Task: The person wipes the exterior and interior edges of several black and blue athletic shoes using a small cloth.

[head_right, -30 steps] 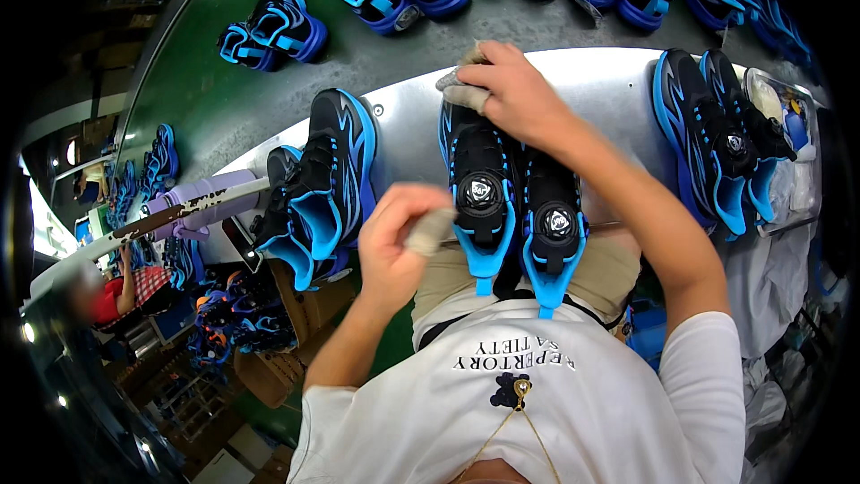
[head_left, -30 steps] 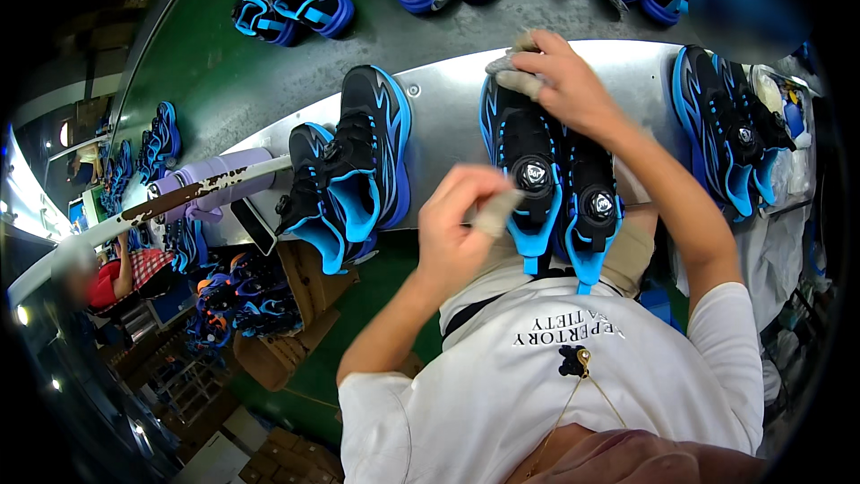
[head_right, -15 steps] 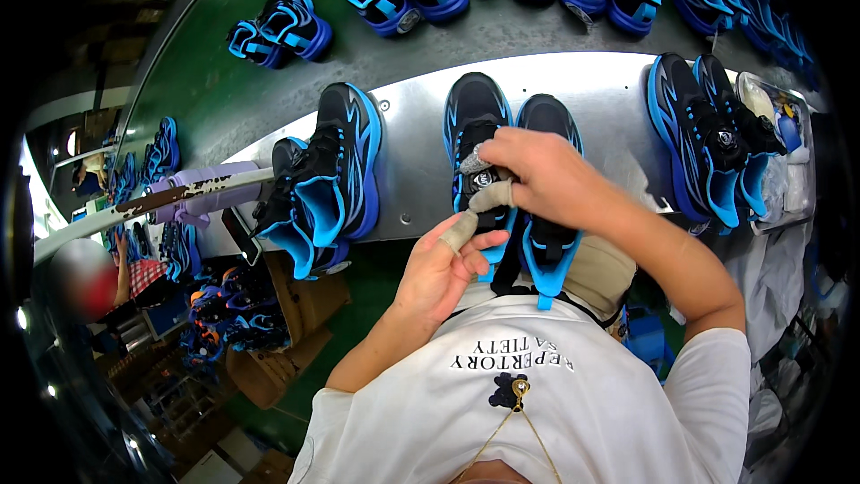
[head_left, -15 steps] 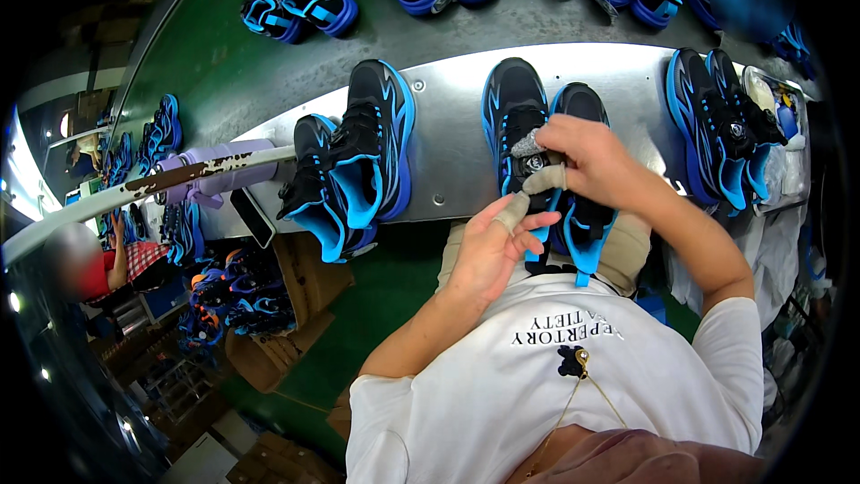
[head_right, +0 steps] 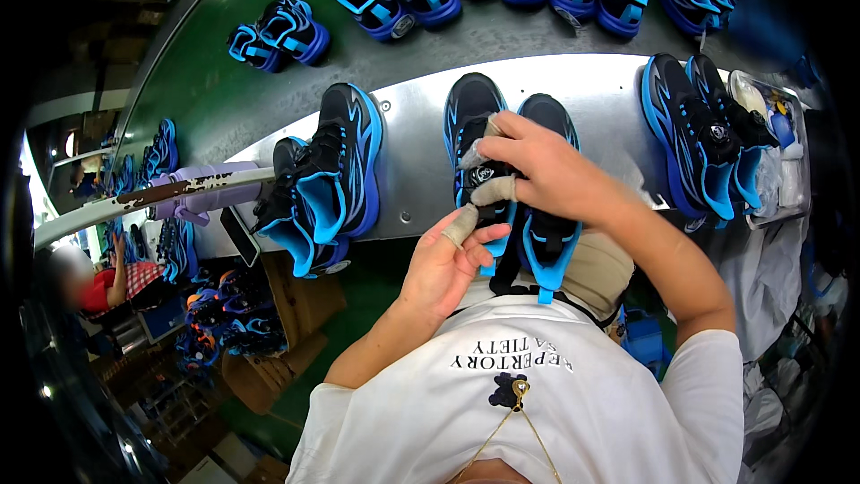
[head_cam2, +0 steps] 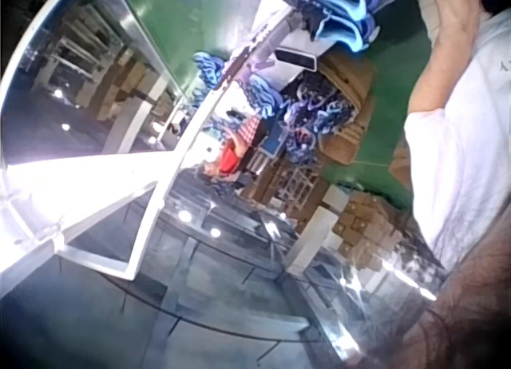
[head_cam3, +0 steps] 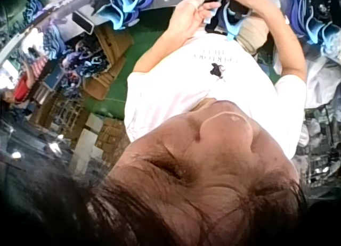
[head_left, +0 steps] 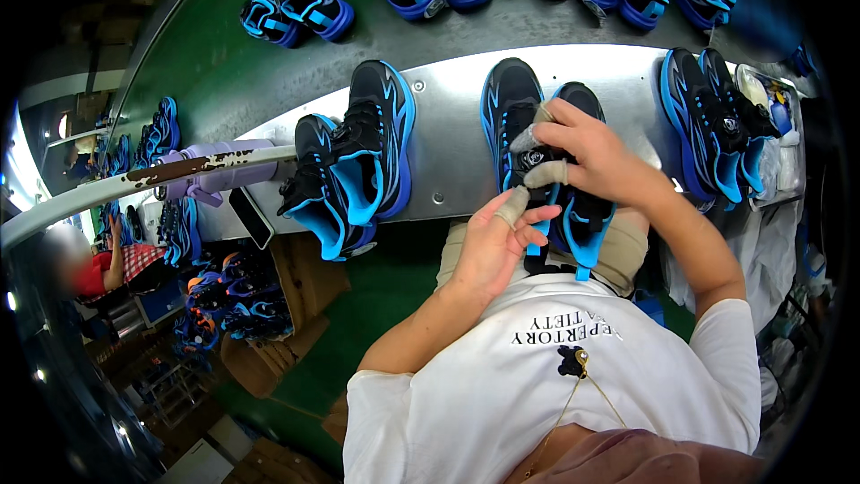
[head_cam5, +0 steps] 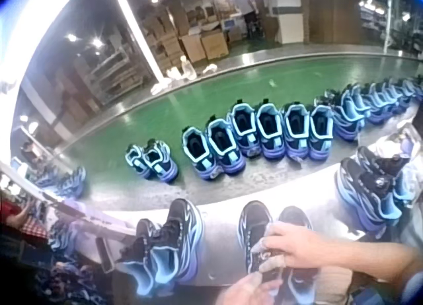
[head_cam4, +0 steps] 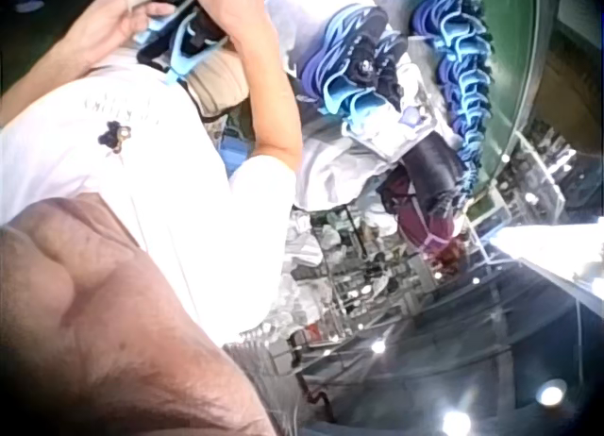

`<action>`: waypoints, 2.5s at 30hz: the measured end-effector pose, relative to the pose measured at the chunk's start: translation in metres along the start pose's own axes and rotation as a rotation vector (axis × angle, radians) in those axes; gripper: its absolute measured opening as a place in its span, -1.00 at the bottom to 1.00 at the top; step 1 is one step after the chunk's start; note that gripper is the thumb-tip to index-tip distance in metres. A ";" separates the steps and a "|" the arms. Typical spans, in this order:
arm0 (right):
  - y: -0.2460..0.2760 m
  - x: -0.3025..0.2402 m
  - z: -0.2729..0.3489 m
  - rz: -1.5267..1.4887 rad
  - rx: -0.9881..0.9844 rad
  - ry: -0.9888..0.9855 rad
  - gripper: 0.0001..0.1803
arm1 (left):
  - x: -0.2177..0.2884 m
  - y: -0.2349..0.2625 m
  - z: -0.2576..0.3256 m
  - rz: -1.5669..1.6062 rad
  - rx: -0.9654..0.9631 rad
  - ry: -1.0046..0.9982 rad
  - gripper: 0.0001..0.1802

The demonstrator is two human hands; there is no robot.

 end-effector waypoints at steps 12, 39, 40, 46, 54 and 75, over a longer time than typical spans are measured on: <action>0.015 0.019 0.006 -0.197 0.188 -0.143 -0.77 | 0.015 -0.012 0.013 -0.214 -0.017 -0.111 -0.63; 0.081 -0.007 -0.114 0.392 0.084 -0.139 -0.50 | 0.045 -0.065 0.005 -1.838 -0.230 -1.039 -0.62; 0.078 -0.010 -0.135 0.424 0.095 -0.100 -0.48 | 0.050 -0.057 0.009 -1.762 -0.210 -1.027 -0.63; 0.025 0.058 -0.247 0.801 0.052 -0.190 -0.29 | 0.023 -0.045 -0.012 -1.781 -0.173 -1.087 -0.75; -0.044 0.065 -0.303 0.235 -0.038 -0.098 -0.36 | 0.015 -0.043 -0.021 -1.854 -0.234 -0.946 -0.67; 0.112 -0.067 0.009 -0.010 0.239 -0.050 -0.75 | 0.251 -0.008 0.022 -1.453 0.372 -1.287 -0.70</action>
Point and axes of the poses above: each hand's wrist, its own z-axis away from the middle knuckle, its own y-axis out of the back of the hand, x = y × z, the point moved 8 cm from there along -z, towards the middle knuckle, and after that the axes turned 14 degrees about -z, right-handed, at the moved point
